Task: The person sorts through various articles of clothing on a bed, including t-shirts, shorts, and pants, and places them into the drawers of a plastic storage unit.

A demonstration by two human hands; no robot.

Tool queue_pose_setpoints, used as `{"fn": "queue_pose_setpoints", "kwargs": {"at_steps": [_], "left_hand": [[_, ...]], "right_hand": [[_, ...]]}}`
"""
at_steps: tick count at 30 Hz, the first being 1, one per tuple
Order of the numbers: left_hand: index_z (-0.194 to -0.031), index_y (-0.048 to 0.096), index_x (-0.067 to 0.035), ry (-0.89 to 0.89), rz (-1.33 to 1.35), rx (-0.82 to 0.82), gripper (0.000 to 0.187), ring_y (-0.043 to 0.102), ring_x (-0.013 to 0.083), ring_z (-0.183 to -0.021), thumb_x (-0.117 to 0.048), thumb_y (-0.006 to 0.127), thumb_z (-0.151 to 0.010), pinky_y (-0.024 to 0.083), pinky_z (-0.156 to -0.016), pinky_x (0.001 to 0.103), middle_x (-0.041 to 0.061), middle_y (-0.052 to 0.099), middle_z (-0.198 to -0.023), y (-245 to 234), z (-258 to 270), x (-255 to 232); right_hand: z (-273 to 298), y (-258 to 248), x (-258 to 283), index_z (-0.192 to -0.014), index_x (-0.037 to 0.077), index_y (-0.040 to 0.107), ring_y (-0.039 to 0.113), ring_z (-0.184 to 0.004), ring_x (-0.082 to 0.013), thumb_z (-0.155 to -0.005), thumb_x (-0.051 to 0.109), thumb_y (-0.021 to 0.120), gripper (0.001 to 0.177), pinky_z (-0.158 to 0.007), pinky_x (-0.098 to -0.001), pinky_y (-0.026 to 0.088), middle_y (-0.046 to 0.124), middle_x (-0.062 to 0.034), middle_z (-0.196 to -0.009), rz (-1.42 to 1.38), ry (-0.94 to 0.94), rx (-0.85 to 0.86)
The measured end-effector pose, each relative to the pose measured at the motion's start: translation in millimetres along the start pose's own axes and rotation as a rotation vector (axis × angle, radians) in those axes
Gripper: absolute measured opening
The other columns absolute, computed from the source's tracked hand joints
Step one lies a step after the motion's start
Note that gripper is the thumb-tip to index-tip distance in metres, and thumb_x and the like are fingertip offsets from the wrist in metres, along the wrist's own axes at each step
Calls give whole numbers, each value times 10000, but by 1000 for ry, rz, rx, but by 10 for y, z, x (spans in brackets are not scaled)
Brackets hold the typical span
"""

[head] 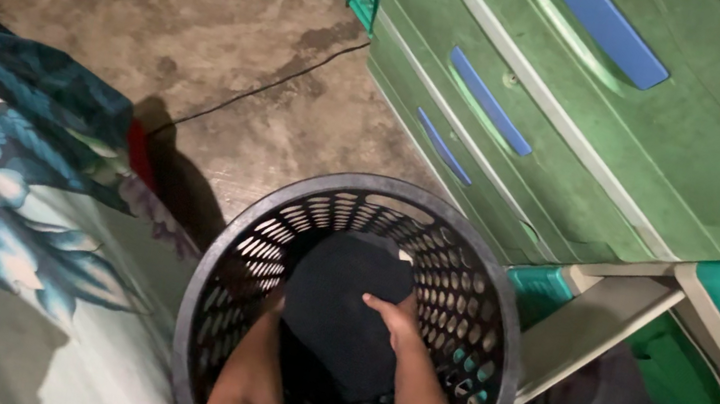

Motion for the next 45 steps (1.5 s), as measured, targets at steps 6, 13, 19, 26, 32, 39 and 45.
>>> {"fn": "queue_pose_setpoints", "kwargs": {"at_steps": [6,13,19,26,32,39,45], "left_hand": [[-1441,550,-7,8,-10,91,817,540,323,-1304,-592,614,-875,410,-1117,435,164,608,-1418,137,88,-14],[-1432,557,-4,84,11,159,793,547,318,-1287,-590,581,-898,416,-1108,428,168,617,-1401,225,500,-245],[-1424,563,-1,230,133,347,776,553,313,-1272,-587,553,-917,421,-1100,422,172,625,-1387,565,1227,-408],[-1415,570,3,367,207,629,758,560,307,-1254,-585,520,-940,427,-1091,416,176,633,-1371,1215,2255,-656],[-1407,575,5,509,254,700,744,565,302,-1239,-583,492,-959,432,-1083,410,180,641,-1356,1409,3200,-993],[-1398,582,9,752,359,778,732,572,297,-1222,-581,459,-982,438,-1074,404,184,650,-1340,1454,4292,-1533],[-1390,588,12,871,371,818,724,578,292,-1207,-579,430,-1001,444,-1066,398,188,657,-1326,1271,5265,-1702]], "right_hand": [[91,-39,28,-1568,-12,262,552,-1364,-347,-633,268,927,1181,-1109,-424,501,510,-224,-1508,-195,-25,49],[463,-251,342,-1490,-57,440,592,-1323,-341,-616,340,938,1081,-1062,-417,510,588,-226,-1447,-247,-90,141],[1166,-594,859,-1473,-47,460,588,-1324,-322,-594,383,957,1098,-1085,-411,479,602,-215,-1423,-90,-298,-24],[1618,-773,863,-1609,-13,164,379,-1488,-357,-659,481,896,1297,-1161,-461,378,324,-248,-1626,-128,-258,5],[2402,-848,1358,-1615,232,196,183,-1534,-432,-820,593,726,1022,-1193,-563,223,161,-222,-1671,262,-648,-270],[3931,-843,2178,-1558,322,410,179,-1503,-491,-1030,537,361,572,-1142,-732,154,190,-46,-1693,758,-1022,-470],[5037,-914,2525,-1557,313,400,146,-1511,-481,-1020,561,340,595,-1165,-703,136,162,-27,-1695,811,-963,-410]]}}
Point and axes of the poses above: each hand's wrist, its own z-axis away from the middle knuckle, its own y-axis out of the palm, x = y × z, the point moved 5 cm from there along -z, towards the middle knuckle
